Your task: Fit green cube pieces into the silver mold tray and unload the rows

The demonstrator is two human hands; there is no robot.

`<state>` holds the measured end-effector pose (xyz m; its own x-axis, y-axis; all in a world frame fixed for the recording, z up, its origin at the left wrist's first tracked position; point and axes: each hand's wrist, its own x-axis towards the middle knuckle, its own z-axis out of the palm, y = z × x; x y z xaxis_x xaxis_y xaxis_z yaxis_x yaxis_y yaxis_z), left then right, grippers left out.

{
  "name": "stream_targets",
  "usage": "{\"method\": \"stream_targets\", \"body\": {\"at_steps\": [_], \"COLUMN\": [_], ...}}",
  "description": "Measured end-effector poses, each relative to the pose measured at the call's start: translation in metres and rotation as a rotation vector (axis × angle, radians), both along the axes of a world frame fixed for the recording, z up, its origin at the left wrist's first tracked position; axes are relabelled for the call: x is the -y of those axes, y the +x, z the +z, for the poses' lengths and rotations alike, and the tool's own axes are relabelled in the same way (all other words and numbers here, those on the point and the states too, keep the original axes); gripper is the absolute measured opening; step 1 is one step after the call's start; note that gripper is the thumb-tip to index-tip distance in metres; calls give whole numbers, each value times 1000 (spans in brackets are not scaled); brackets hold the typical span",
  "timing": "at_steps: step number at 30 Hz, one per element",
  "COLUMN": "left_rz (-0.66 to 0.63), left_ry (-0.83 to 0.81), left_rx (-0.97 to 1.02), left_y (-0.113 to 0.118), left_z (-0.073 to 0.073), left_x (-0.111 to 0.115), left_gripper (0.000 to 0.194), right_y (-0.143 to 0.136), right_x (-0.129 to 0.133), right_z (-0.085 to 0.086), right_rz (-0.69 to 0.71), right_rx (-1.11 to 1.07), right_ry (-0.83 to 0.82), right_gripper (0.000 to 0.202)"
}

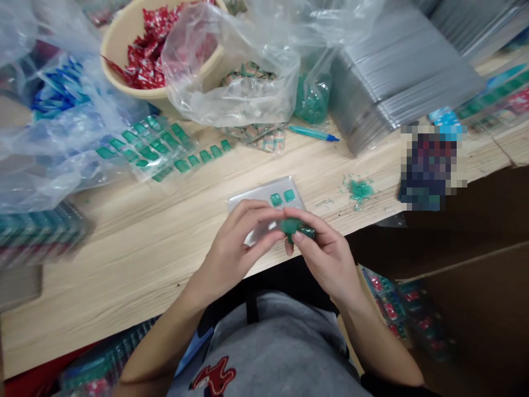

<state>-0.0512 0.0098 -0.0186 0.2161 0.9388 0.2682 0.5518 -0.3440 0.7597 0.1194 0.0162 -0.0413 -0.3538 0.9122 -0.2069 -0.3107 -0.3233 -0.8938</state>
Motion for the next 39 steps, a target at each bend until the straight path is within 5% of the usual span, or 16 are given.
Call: {"method": "stream_targets", "body": {"at_steps": [8, 13, 24, 28, 31, 35, 39], "left_rz": [40, 25, -95, -18, 158, 270, 93], "left_ry": [94, 97, 6, -19, -110, -3, 125], "left_rx": [155, 72, 49, 195, 335, 106, -178], "left_y": [0, -1, -10, -10, -19, -34, -37], "left_z": [-4, -3, -1, -5, -14, -37, -54], "left_x": [17, 16, 2, 9, 11, -12, -41], "left_gripper": [25, 27, 29, 24, 16, 18, 18], "right_y": [-10, -11, -1, 2, 8, 17, 20], "right_x": [7, 6, -5, -5, -3, 0, 1], "right_z": [9, 13, 20, 13, 3, -8, -8], "right_rz": [41, 85, 319, 359, 337, 244, 190], "right_rx": [-24, 61, 374, 335, 348, 378, 380], "right_ry": [-29, -7, 411, 360, 209, 99, 102], "right_gripper": [22, 25, 41, 40, 38, 34, 32]}}
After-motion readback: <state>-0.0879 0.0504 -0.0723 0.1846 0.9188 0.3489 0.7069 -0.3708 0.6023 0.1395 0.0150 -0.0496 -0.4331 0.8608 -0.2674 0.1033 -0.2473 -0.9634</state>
